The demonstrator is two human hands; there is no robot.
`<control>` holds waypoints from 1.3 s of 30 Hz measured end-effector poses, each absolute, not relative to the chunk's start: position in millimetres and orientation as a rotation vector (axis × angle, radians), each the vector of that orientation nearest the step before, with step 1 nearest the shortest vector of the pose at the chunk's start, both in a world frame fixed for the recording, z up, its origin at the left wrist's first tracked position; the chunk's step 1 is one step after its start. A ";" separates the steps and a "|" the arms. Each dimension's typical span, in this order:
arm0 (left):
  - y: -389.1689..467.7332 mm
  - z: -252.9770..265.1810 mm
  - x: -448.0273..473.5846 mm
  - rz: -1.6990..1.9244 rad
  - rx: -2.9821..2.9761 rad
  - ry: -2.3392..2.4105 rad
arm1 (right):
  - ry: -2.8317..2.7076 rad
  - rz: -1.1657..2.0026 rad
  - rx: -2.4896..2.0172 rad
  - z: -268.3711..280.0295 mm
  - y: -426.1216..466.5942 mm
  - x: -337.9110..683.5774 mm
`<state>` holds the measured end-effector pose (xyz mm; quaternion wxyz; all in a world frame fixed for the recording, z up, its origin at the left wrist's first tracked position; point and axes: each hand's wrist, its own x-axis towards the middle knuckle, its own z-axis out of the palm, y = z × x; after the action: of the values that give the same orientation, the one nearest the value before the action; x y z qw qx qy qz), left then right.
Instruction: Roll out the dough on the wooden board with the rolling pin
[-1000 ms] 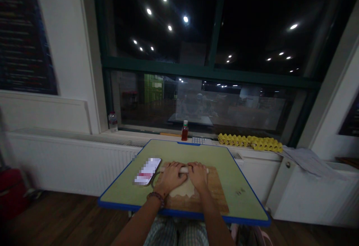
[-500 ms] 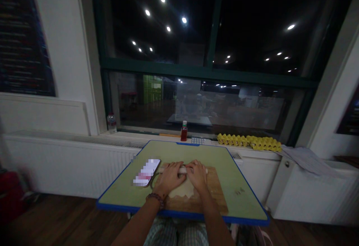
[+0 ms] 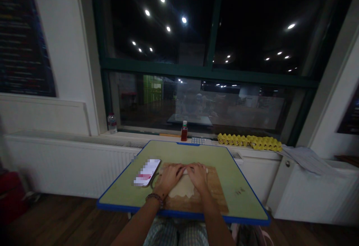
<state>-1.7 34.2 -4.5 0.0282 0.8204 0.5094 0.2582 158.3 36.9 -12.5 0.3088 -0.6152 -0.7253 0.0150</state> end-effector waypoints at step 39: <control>13.1 -7.5 -22.8 0.615 2.807 1.315 | -2.143 -0.149 -1.456 -18.4 -59.3 162.8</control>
<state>-22.8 13.1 -7.5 -0.0095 0.8882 0.4160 0.1947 162.8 -59.3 -18.4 0.2698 -0.5402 -0.7951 -0.0555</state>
